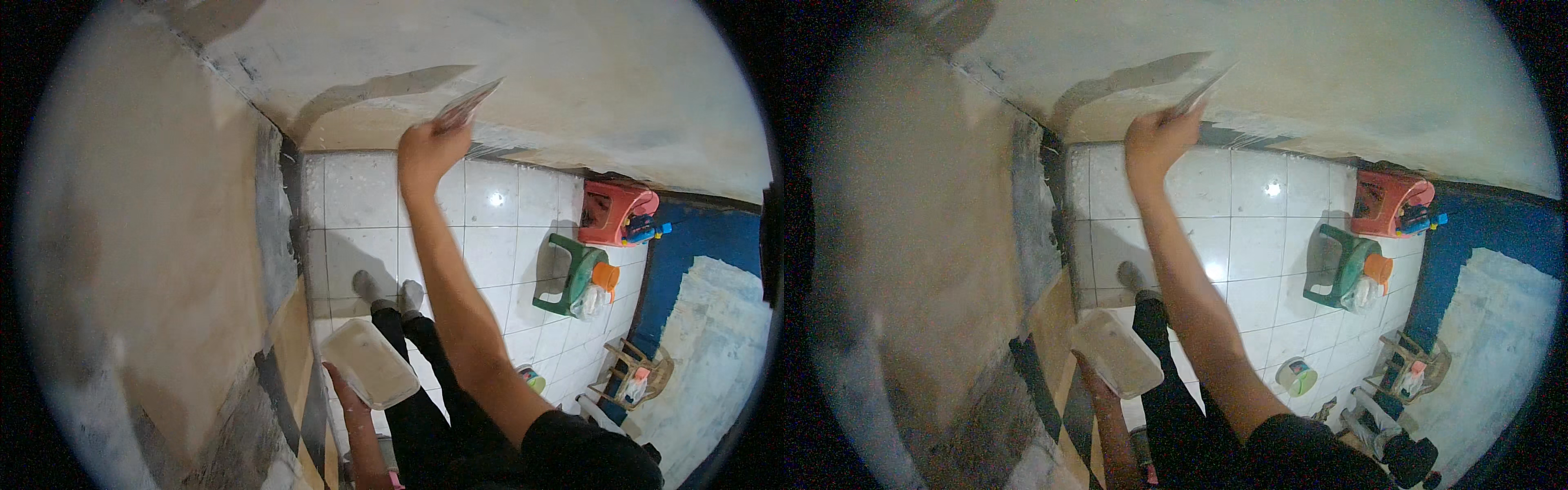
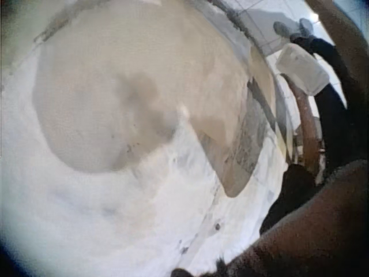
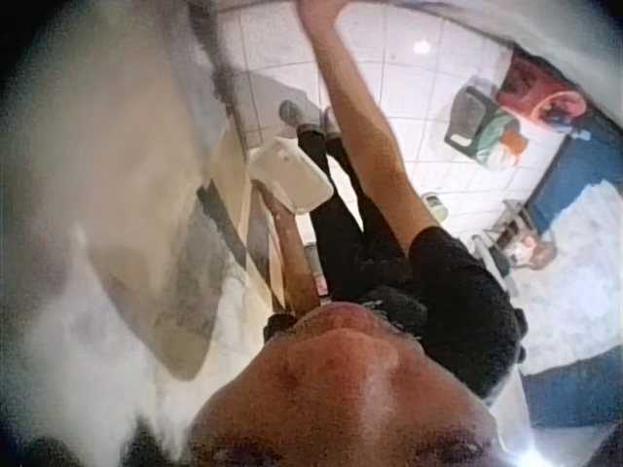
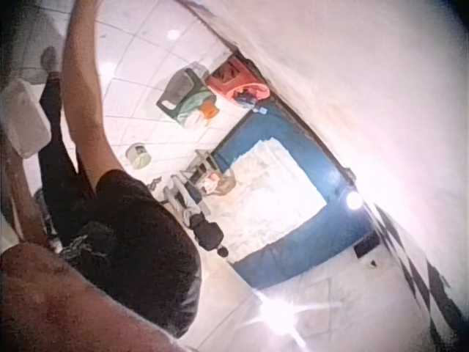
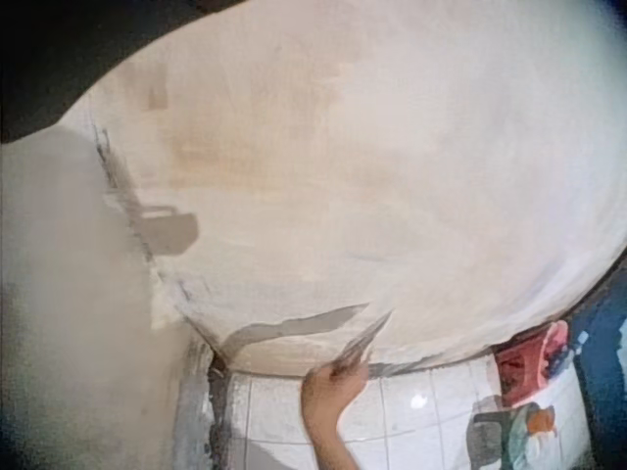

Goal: The person applies a white substance from a container onto a wall using a handheld spreader tool. They repeatedly load the tool with the substance and smooth it across different sections of the wall surface.

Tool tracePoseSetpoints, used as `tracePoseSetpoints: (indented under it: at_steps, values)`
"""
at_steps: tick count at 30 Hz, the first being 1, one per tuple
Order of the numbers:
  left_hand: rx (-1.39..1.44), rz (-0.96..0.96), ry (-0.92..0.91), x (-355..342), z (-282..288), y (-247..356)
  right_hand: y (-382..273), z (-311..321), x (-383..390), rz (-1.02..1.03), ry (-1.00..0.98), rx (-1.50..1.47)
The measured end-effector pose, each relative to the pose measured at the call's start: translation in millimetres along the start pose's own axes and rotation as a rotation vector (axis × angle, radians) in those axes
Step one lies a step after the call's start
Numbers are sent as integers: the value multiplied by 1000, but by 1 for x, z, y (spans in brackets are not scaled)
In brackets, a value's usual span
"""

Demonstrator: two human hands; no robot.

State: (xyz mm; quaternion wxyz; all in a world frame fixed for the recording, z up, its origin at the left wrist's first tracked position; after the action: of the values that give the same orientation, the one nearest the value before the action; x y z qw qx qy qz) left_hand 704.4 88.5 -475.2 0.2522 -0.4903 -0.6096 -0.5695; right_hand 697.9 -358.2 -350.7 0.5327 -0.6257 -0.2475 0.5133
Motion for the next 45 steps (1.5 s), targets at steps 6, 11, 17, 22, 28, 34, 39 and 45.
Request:
tracePoseSetpoints:
  at_steps: [6, 11, 17, 22, 28, 34, 39, 45]
  values:
    - [-58, 39, 24, -2, 2, -10, -39, -85, 16, 223, 145, 217]
    - [-27, 54, -88, -1, -8, -8, -24, -51, 62, -141, -6, -116]
    - [160, 39, -326, -16, -6, -29, 33, -11, -58, -182, 195, -322]
    - [-28, 73, -96, -7, 3, -25, -112, -72, -1, -278, -138, -286]
    - [-60, 86, -121, -7, -11, -17, -74, -37, 87, -709, -223, -931]
    - [26, 100, -198, -19, -10, -25, 139, 53, -9, -1127, 198, -846]
    - [210, 155, -369, -30, 11, -46, 15, 65, -141, -178, -552, 250]
    - [-6, 174, -111, -24, 14, -37, -118, 143, -144, -91, -271, -157]
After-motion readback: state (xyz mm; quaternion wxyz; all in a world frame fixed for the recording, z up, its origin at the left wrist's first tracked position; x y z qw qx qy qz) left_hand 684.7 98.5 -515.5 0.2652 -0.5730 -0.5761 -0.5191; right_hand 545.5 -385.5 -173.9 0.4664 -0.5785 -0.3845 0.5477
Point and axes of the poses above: each hand's wrist, its own x-axis away from the middle knuckle, its own z-axis out of the back of the hand, y = z × x, the point moved 6 cm from there along -x, towards the middle knuckle, and after that the axes turned 1 degree about y, right-handed, at the moved point
